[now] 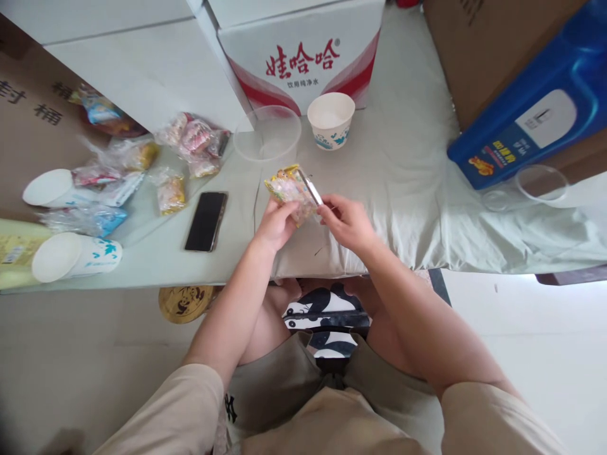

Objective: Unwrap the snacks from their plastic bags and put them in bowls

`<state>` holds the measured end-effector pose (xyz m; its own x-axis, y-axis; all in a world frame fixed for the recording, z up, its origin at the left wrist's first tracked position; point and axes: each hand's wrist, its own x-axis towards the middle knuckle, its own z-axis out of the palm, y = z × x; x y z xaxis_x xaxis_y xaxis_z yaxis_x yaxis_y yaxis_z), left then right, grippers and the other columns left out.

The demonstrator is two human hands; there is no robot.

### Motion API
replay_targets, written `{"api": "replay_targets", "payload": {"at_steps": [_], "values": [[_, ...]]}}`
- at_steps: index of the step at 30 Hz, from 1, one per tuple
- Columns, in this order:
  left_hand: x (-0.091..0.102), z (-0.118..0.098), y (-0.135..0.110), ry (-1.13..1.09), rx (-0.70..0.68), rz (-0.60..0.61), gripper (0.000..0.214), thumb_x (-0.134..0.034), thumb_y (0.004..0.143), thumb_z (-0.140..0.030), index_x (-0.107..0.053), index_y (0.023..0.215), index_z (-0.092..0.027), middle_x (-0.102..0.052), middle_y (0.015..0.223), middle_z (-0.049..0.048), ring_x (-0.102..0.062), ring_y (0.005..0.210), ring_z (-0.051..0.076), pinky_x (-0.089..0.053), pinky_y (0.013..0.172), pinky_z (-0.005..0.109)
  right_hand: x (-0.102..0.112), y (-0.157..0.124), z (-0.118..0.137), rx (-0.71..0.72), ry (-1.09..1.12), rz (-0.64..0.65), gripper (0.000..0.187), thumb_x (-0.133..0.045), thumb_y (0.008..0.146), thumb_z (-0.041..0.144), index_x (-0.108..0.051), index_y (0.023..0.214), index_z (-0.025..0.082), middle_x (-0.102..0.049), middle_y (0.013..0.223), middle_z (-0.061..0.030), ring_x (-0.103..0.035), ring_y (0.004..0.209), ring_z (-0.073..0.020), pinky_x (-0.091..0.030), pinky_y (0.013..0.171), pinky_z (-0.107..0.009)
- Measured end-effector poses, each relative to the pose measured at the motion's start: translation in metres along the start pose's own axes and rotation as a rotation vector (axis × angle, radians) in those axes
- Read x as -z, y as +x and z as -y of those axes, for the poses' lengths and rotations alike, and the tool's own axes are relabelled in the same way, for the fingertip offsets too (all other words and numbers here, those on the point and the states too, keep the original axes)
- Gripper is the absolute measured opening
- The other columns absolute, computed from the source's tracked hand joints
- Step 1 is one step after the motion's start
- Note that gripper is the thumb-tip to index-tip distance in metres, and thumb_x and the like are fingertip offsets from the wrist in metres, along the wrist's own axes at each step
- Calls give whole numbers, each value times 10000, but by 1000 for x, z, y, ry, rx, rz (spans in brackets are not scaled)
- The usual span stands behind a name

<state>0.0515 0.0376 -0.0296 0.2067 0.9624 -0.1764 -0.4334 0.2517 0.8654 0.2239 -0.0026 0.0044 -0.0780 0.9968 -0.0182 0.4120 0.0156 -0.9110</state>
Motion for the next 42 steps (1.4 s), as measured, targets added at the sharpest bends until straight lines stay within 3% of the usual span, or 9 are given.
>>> {"api": "replay_targets", "payload": {"at_steps": [7, 15, 19, 25, 30, 33, 36, 39, 42], "values": [[-8, 4, -2, -39, 36, 59, 534, -822, 640, -274, -622, 1135, -257, -749, 1050, 35, -678, 1163, 272, -502, 1016, 412, -9, 2, -1, -63, -62, 28, 247, -567, 870, 354, -729, 956, 189, -748, 801, -40, -693, 718, -175, -500, 707, -285], [12, -33, 8, -213, -133, -178, 430, -706, 759, -242, -646, 1184, -252, -742, 1212, 50, -608, 1308, 243, -461, 1115, 371, 15, 2, -3, -171, -214, 172, 240, -606, 811, 401, -738, 839, 202, -699, 711, -26, -606, 659, -165, -442, 655, -293], [17, -26, 9, -164, -126, -190, 473, -722, 757, -264, -628, 1220, -258, -724, 1247, 58, -582, 1338, 252, -441, 1135, 393, 29, 6, -17, -195, -324, -17, 253, -599, 822, 406, -731, 901, 204, -706, 797, -54, -599, 700, -188, -435, 657, -312], [0, 5, 1, -10, -71, 41, 620, -856, 648, -357, -608, 1208, -257, -696, 1218, 78, -587, 1311, 316, -463, 1095, 454, 37, 19, -44, -144, -635, -220, 246, -565, 864, 338, -706, 1009, 198, -691, 1062, -139, -626, 967, -298, -476, 796, -398], [25, -6, 15, 223, -298, -112, 678, -786, 750, -545, -517, 1326, -309, -635, 1317, 77, -587, 1315, 286, -470, 1090, 422, 38, 21, -50, -28, -688, -348, 408, -487, 867, 260, -643, 1230, 161, -623, 1217, -198, -576, 1155, -362, -462, 962, -515], [43, -13, 20, 449, -366, -197, 648, -762, 790, -511, -498, 1342, -299, -610, 1352, 95, -596, 1301, 269, -478, 1075, 395, 25, 17, -44, 199, -519, -211, 482, -486, 825, 233, -605, 1289, 174, -627, 1253, -176, -586, 1167, -336, -473, 980, -495], [49, -15, 15, 698, -386, -238, 601, -820, 733, -347, -558, 1267, -262, -636, 1310, 92, -619, 1248, 246, -471, 1071, 363, 5, 12, -34, 422, -410, 11, 579, -534, 770, 226, -573, 1348, 200, -597, 1368, -156, -562, 1239, -326, -462, 999, -480], [49, -17, 10, 839, -362, -325, 387, -779, 721, -203, -635, 1079, -224, -710, 1106, 57, -677, 1068, 203, -502, 987, 325, -7, 12, -29, 448, -438, 116, 373, -531, 795, 212, -689, 1133, 216, -694, 1203, -131, -611, 1153, -305, -450, 965, -455], [52, -23, 10, 799, -315, -450, 139, -655, 758, -115, -624, 858, -207, -695, 844, 8, -677, 820, 152, -525, 817, 275, 2, 15, -34, 383, -448, 23, 213, -515, 804, 193, -711, 884, 214, -734, 970, -104, -651, 1002, -284, -449, 921, -442]]}}
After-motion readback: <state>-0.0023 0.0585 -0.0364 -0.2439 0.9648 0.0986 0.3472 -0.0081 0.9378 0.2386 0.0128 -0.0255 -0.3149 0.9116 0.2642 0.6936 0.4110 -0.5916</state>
